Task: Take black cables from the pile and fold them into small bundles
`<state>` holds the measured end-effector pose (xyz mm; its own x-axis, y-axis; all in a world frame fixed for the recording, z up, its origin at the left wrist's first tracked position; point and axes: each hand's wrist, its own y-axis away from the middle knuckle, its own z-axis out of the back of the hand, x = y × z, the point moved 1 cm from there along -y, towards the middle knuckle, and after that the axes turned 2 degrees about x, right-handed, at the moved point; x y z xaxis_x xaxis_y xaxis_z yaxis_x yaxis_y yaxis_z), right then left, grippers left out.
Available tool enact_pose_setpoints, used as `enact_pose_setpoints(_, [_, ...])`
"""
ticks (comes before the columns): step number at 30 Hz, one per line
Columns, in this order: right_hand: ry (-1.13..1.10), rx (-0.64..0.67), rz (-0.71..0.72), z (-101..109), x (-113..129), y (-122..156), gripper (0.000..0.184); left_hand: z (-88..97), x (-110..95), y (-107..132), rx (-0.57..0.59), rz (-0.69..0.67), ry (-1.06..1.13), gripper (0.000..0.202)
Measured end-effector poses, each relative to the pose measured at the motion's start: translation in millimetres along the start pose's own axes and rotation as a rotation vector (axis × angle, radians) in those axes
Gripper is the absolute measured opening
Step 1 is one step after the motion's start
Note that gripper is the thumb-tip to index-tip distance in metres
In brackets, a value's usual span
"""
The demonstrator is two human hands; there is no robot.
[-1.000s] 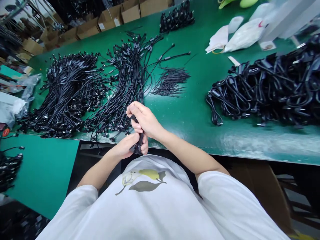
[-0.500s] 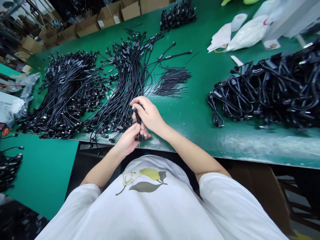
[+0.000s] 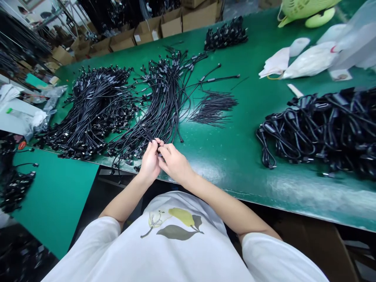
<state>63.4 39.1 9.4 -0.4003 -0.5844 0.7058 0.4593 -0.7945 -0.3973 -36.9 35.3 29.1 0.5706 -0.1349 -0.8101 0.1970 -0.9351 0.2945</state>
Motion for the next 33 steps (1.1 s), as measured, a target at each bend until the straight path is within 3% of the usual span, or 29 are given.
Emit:
enact_pose_setpoints(3, [-0.471,0.007,-0.277,4,4,-4,0.013,-0.9,1,1,0.008,-0.074,-0.059,0.017])
enact_pose_setpoints(5, [-0.657,0.127,-0.404,8,3,-2,0.011,1.6,1,0,0.031,-0.156,-0.137,0.02])
enact_pose_setpoints(7, [-0.544,0.227,-0.416,19,0,1,0.008,6.0,-2,-1,0.058,-0.258,-0.248,0.023])
enact_pose_setpoints(8, [-0.43,0.209,-0.401,27,-1,2,0.008,8.3,-3,-1,0.076,-0.304,-0.321,0.025])
enact_pose_setpoints(10, [-0.289,0.057,-0.352,44,-2,-1,0.016,11.4,-5,0,0.116,-0.357,-0.506,0.024])
enact_pose_setpoints(12, [-0.347,-0.091,-0.286,55,0,-8,0.04,11.0,-4,4,0.183,-0.366,-0.692,0.019])
enact_pose_setpoints(13, [-0.42,-0.1,-0.258,57,2,-13,0.053,9.5,-3,6,0.223,-0.357,-0.761,0.015])
enact_pose_setpoints(14, [-0.502,-0.076,-0.246,56,3,-18,0.059,7.6,-2,9,0.269,-0.332,-0.803,0.013])
enact_pose_setpoints(16, [-0.685,-0.016,-0.289,50,4,-27,0.045,3.3,0,14,0.399,-0.202,-0.789,0.017])
enact_pose_setpoints(19, [-0.95,-0.015,-0.366,40,2,-31,0.028,-0.1,-4,20,0.586,0.154,-0.503,0.032])
enact_pose_setpoints(23, [-1.056,-0.017,-0.282,39,2,-28,0.031,-0.1,-13,28,0.605,0.46,-0.15,0.035])
enact_pose_setpoints(27, [-1.09,0.048,-0.217,46,1,-25,0.035,-4.5,-14,33,0.573,0.592,-0.02,0.024])
enact_pose_setpoints(33, [-1.098,0.055,-0.166,45,-10,-21,0.037,-13.0,-7,32,0.515,0.57,-0.019,0.035])
